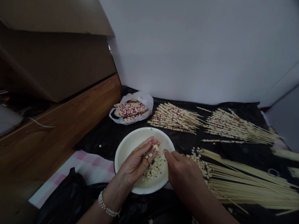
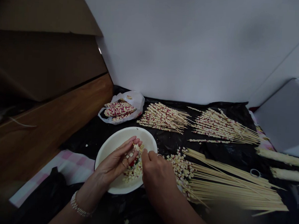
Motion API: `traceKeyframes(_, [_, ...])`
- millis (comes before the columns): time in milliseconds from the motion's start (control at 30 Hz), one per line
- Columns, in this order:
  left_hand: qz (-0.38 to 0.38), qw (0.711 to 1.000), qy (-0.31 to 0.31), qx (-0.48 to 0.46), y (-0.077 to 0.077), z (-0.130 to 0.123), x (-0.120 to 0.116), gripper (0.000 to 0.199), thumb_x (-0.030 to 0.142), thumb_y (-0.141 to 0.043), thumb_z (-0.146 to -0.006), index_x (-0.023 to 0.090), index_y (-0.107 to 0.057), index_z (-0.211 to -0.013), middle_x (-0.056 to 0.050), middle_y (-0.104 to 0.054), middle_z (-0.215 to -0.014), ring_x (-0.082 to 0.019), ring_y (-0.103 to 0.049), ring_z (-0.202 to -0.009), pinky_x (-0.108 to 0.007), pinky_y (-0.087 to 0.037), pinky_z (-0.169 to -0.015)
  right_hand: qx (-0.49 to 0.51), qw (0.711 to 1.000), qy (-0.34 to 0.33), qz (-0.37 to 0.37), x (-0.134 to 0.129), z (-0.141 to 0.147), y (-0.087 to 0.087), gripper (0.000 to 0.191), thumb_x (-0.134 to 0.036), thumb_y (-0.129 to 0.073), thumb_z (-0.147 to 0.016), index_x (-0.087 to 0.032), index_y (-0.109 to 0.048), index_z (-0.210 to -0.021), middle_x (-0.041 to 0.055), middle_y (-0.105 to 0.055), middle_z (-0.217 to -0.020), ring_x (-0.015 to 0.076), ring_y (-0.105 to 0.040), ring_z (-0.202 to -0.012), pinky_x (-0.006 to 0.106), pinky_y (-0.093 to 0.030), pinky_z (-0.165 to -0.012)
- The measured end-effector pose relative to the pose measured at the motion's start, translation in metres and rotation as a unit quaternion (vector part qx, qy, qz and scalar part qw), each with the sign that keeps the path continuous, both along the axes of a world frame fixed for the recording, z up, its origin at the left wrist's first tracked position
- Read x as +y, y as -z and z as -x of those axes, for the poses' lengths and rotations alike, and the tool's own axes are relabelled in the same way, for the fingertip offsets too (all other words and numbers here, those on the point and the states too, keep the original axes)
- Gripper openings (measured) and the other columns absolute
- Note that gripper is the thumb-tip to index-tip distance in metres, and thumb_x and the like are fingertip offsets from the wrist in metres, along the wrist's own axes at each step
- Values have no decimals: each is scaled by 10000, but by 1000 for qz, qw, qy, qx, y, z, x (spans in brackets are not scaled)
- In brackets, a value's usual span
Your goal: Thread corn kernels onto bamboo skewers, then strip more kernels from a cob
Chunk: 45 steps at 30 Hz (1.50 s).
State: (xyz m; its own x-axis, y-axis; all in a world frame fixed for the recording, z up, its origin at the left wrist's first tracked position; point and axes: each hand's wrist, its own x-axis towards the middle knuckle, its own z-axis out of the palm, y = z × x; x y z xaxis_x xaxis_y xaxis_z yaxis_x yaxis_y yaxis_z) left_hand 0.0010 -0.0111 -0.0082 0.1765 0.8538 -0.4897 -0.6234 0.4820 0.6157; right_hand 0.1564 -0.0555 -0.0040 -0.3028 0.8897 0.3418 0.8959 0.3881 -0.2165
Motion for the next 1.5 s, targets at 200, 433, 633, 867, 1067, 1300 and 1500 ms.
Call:
traceKeyframes(200, [18, 999, -1, -33, 4, 1, 3, 207, 129, -682, -773, 117, -665, -979, -106, -688, -1074, -212, -614, -1090, -298, -530, -906, 10, 1000, 8, -5, 0, 0, -2, 288, -50, -450, -780, -177, -631, -965, 14, -613, -704, 151, -555, -546, 291, -278, -504])
traceKeyframes(433, [17, 1000, 21, -13, -1, -2, 1, 139, 123, -637, -806, 89, -683, -933, -121, -707, -1028, -191, -667, -967, -301, -527, -902, 4, 1000, 8, 11, -1, 1, -6, 265, -75, -455, -818, -178, -627, -991, 15, -617, -726, 157, -573, -590, 295, -299, -520])
traceKeyframes(633, [-105, 978, 141, 110, -8, 6, -4, 297, 205, -690, -766, 131, -691, -1054, -130, -703, -1059, -234, -629, -1046, -327, -491, -906, 7, 1000, 6, 15, 0, -1, -6, 278, -80, -463, -821, -165, -623, -1031, 18, -624, -734, 145, -566, -573, 291, -294, -514])
traceKeyframes(867, [-316, 821, 169, 444, -6, 22, -14, 264, 243, -690, -754, 256, -731, -1014, -73, -651, -1213, -245, -424, -1293, -339, -220, -1106, 2, 1000, 15, 7, 4, -7, -7, 261, -71, -466, -814, -156, -631, -997, 28, -637, -745, 156, -580, -591, 291, -281, -512])
traceKeyframes(1067, [-393, 640, 378, 542, -13, 27, -44, 508, 460, -585, -811, 317, -537, -1295, -88, -529, -1364, -315, -478, -1224, -457, -320, -1017, 0, 1000, 19, 5, 4, -7, -5, 245, -92, -468, -818, -164, -635, -983, 21, -630, -725, 159, -574, -584, 293, -272, -507])
traceKeyframes(1300, [-420, 529, 374, 636, 2, 18, -56, 410, 524, -502, -836, 179, -627, -1019, -132, -635, -995, -279, -566, -871, -415, -401, -793, -4, 1000, 15, 12, 3, -7, -7, 282, -78, -469, -805, -157, -625, -1027, 24, -635, -744, 161, -577, -595, 295, -280, -510])
traceKeyframes(1500, [-380, 516, 385, 664, -5, 15, -56, 364, 497, -394, -896, 179, -568, -925, -86, -616, -884, -225, -544, -766, -353, -385, -685, -9, 999, 17, 32, 2, -6, -9, 251, -65, -467, -813, -167, -631, -973, 28, -643, -759, 157, -586, -621, 291, -288, -524])
